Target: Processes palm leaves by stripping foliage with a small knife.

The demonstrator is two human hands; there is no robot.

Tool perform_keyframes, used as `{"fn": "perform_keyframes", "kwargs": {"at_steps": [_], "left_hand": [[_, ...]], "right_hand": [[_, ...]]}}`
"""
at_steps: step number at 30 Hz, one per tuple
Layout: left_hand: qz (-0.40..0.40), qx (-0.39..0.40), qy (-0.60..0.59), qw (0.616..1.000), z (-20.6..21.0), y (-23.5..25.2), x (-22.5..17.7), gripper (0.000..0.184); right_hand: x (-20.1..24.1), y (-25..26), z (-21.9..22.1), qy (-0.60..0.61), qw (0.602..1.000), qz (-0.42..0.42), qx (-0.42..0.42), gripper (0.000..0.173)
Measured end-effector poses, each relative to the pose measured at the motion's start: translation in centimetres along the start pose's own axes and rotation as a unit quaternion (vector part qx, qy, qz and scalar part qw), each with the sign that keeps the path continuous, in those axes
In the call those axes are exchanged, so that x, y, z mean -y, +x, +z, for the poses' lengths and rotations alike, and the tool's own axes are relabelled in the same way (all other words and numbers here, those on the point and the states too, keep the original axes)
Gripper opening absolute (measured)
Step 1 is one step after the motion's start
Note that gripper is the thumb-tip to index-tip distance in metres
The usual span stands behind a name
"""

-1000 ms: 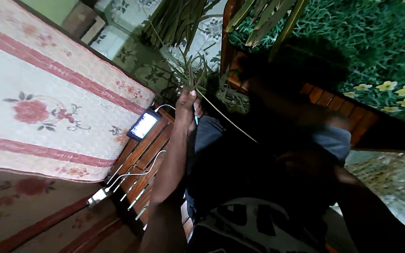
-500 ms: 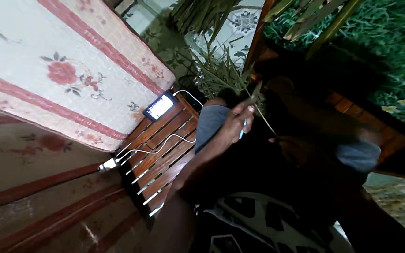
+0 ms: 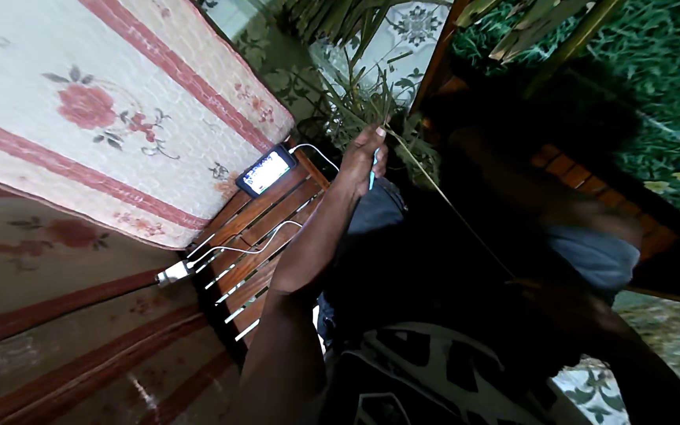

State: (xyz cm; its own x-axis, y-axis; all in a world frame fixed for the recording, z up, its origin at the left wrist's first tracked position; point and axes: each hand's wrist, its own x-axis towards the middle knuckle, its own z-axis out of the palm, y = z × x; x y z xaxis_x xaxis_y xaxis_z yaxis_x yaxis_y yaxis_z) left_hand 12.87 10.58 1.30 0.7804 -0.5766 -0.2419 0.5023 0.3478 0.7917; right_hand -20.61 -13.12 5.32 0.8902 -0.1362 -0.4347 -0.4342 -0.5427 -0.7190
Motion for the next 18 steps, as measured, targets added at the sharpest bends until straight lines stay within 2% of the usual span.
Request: {"fn": "perform_keyframes", "kwargs": {"at_steps": [2, 5, 6, 9, 12, 15, 18], "left_hand": [[0.004, -0.003, -0.002, 1.0, -0.3, 0.5, -0.5, 0.032], [0.006, -0.017, -0.012, 1.0, -0.6, 1.3, -1.3, 0.034], [0.01, -0.017, -0.013, 1.0, -0.6, 1.5, -1.7, 0.036], [0.015, -0.02, -0.017, 1.0, -0.4, 1.9, -2.5, 0.034], [0.03, -0.033, -0.022, 0.999, -0.4, 2.3, -3.4, 0.032], [0.062, -0.075, -0.017, 0.995, -1.5, 3.4, -4.7, 0.028], [0.049, -0.109, 0.061, 0.991, -1.2, 3.8, -4.3, 0.028]], "right_hand": [[0.0, -0.7, -1.4, 0.019, 0.996, 0.079, 0.029, 0.031], [-5.6, -2.3, -2.2, 0.075, 0.997, -0.003, -0.025, 0.032], [-6.3, -2.8, -2.7, 0.096, 0.995, 0.007, -0.032, 0.031], [-6.9, -4.1, -4.4, 0.141, 0.985, 0.091, -0.035, 0.026], [-7.3, -5.7, -5.5, 0.052, 0.981, 0.185, -0.037, 0.03], [-7.7, -7.3, -5.5, 0.003, 0.951, 0.301, -0.063, 0.03], [-12.0, -9.6, -5.3, 0.108, 0.961, 0.232, -0.103, 0.03]]}}
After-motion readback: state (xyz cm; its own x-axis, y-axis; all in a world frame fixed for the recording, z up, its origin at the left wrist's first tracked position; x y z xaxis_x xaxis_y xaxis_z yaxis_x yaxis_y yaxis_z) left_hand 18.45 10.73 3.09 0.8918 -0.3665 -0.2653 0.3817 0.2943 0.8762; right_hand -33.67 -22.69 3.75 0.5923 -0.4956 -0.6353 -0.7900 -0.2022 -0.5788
